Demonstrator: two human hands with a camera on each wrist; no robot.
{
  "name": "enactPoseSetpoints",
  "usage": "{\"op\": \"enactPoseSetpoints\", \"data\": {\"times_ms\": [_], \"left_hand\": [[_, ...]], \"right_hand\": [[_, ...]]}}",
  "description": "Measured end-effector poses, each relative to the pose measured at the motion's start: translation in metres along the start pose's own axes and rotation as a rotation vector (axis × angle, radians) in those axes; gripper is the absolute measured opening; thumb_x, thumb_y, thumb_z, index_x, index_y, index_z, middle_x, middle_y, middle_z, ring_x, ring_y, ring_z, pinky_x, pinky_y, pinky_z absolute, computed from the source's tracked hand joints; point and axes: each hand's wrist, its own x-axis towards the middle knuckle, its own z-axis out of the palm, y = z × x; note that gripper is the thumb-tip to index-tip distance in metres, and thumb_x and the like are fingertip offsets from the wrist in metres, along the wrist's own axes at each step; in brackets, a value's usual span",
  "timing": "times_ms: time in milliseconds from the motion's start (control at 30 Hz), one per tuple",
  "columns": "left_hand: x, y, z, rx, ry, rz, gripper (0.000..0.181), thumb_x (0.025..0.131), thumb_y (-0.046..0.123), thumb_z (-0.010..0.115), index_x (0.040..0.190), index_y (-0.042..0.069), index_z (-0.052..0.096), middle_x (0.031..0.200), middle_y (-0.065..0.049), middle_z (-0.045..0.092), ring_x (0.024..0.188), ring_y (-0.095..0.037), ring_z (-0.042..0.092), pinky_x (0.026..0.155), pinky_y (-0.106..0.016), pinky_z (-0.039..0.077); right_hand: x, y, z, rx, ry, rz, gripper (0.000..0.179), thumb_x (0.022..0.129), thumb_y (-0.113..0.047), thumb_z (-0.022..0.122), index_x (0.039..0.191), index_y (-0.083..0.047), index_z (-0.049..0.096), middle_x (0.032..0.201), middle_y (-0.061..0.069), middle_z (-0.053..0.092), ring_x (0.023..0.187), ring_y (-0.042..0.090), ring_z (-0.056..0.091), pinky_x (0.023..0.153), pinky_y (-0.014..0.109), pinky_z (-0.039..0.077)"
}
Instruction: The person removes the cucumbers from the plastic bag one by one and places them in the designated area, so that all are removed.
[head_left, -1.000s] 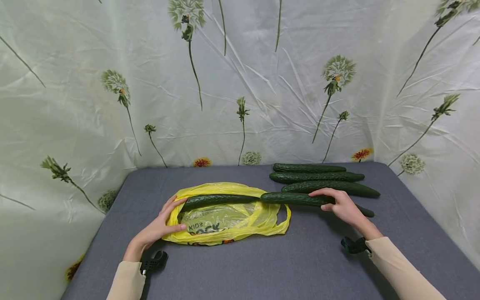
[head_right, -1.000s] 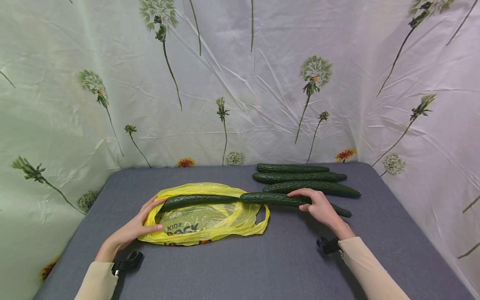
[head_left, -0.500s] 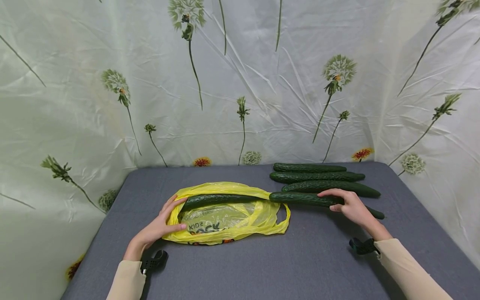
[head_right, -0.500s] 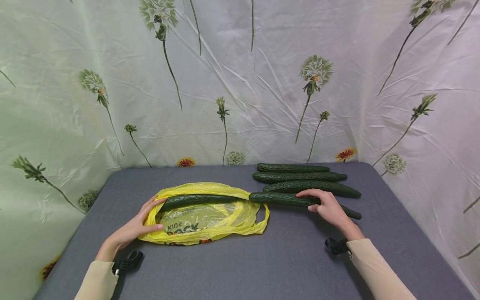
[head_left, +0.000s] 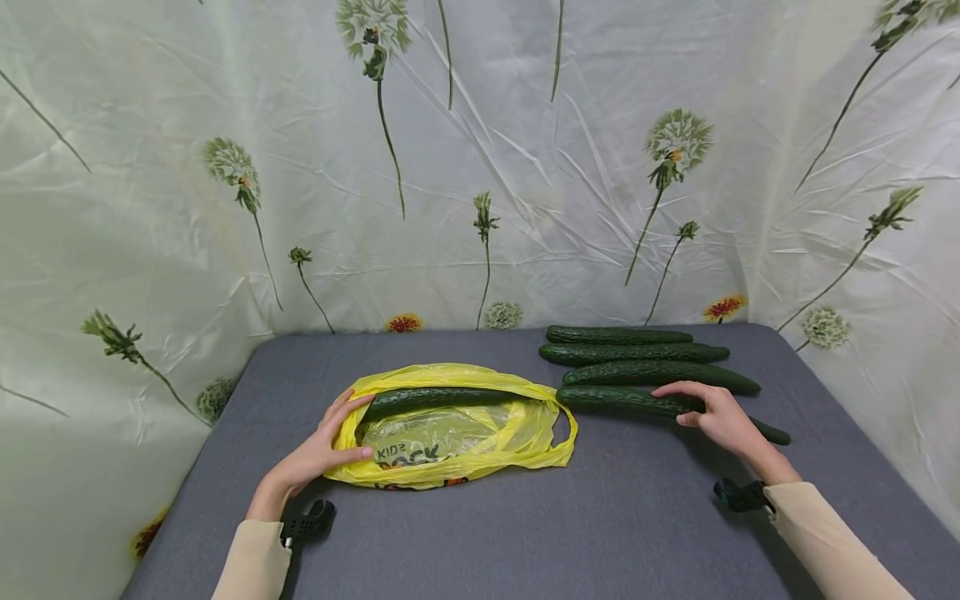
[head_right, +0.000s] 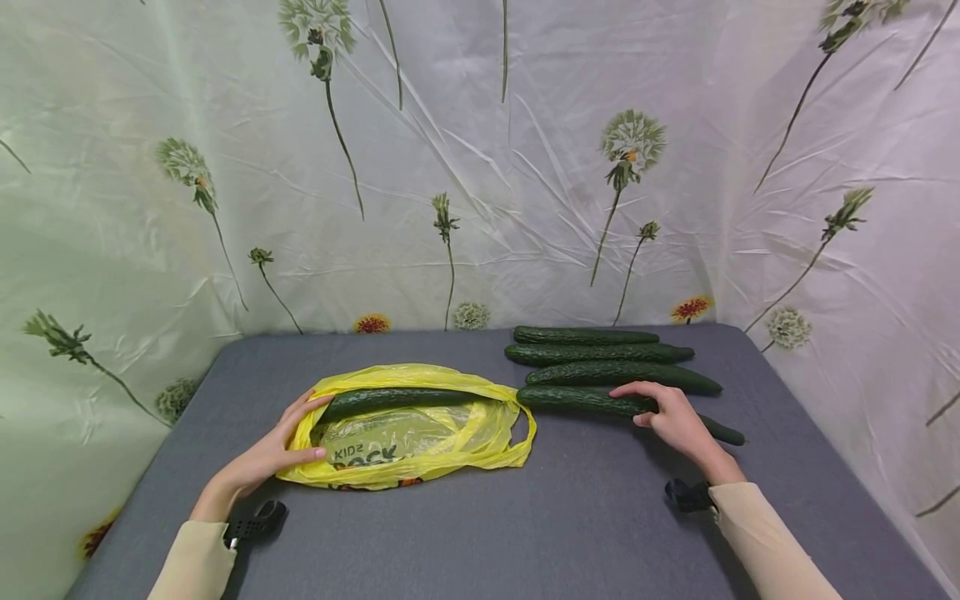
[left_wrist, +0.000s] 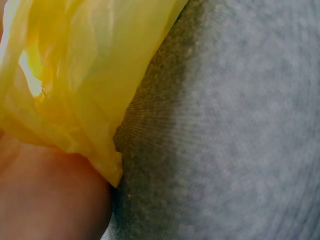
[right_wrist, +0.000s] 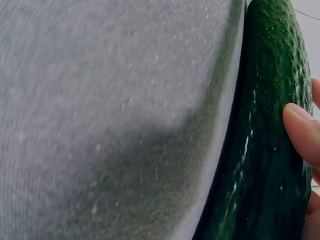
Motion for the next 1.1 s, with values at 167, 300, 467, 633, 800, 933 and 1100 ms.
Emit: {"op": "enactPoseSetpoints", "data": {"times_ms": [167, 300, 467, 633, 800, 933, 1100], "left_hand": [[0.000, 0.000, 0.000, 0.004, 0.003, -0.012, 0.076, 0.087, 0.020, 0.071, 0.151, 0.021, 0.029, 0.157, -0.014, -0.010, 0.138, -0.048, -0.011, 0.091, -0.079, 0.007], [0.000, 0.001, 0.000, 0.005, 0.002, -0.018, 0.076, 0.087, 0.021, 0.071, 0.151, 0.021, 0.029, 0.157, -0.014, -0.010, 0.138, -0.047, -0.011, 0.091, -0.079, 0.007], [0.000, 0.000, 0.000, 0.002, -0.003, -0.022, 0.076, 0.087, 0.021, 0.071, 0.150, 0.021, 0.029, 0.157, -0.013, -0.011, 0.138, -0.048, -0.011, 0.091, -0.079, 0.007], [0.000, 0.000, 0.000, 0.005, -0.002, -0.022, 0.076, 0.087, 0.021, 0.071, 0.150, 0.022, 0.030, 0.157, -0.013, -0.010, 0.138, -0.047, -0.011, 0.091, -0.079, 0.007], [0.001, 0.001, 0.000, -0.003, -0.007, -0.029, 0.075, 0.087, 0.021, 0.071, 0.150, 0.021, 0.030, 0.157, -0.013, -0.011, 0.138, -0.047, -0.011, 0.091, -0.079, 0.007], [0.000, 0.002, 0.000, -0.018, -0.010, -0.040, 0.075, 0.087, 0.020, 0.071, 0.150, 0.020, 0.029, 0.157, -0.013, -0.011, 0.138, -0.047, -0.012, 0.092, -0.079, 0.007], [0.000, 0.002, 0.000, -0.015, -0.012, -0.042, 0.075, 0.088, 0.020, 0.070, 0.150, 0.020, 0.029, 0.157, -0.014, -0.011, 0.138, -0.047, -0.012, 0.092, -0.079, 0.007]], "right_hand": [[-0.002, 0.005, -0.003, -0.005, 0.000, 0.003, 0.048, 0.076, 0.016, 0.067, 0.118, -0.006, 0.066, 0.119, 0.016, 0.063, 0.116, 0.041, 0.050, 0.084, 0.056, 0.045], [-0.003, 0.009, -0.005, -0.027, 0.008, -0.001, 0.049, 0.074, 0.016, 0.068, 0.117, -0.007, 0.067, 0.118, 0.015, 0.064, 0.114, 0.040, 0.051, 0.083, 0.055, 0.046], [-0.002, 0.016, -0.007, -0.041, 0.014, -0.007, 0.048, 0.074, 0.017, 0.067, 0.116, -0.005, 0.067, 0.116, 0.017, 0.064, 0.112, 0.043, 0.051, 0.083, 0.057, 0.045], [0.001, 0.020, -0.010, -0.036, -0.001, 0.000, 0.047, 0.075, 0.018, 0.065, 0.117, -0.003, 0.066, 0.117, 0.020, 0.062, 0.114, 0.044, 0.049, 0.084, 0.060, 0.043], [0.004, 0.023, -0.014, -0.035, -0.014, 0.024, 0.046, 0.078, 0.018, 0.063, 0.119, -0.003, 0.065, 0.120, 0.023, 0.060, 0.117, 0.046, 0.047, 0.084, 0.060, 0.043], [0.007, 0.026, -0.017, -0.021, -0.027, 0.037, 0.045, 0.079, 0.018, 0.061, 0.120, -0.002, 0.063, 0.122, 0.025, 0.058, 0.119, 0.048, 0.044, 0.086, 0.063, 0.040], [0.011, 0.029, -0.018, -0.028, -0.035, 0.050, 0.044, 0.079, 0.018, 0.061, 0.119, 0.000, 0.063, 0.123, 0.027, 0.057, 0.119, 0.050, 0.043, 0.087, 0.064, 0.039]]}}
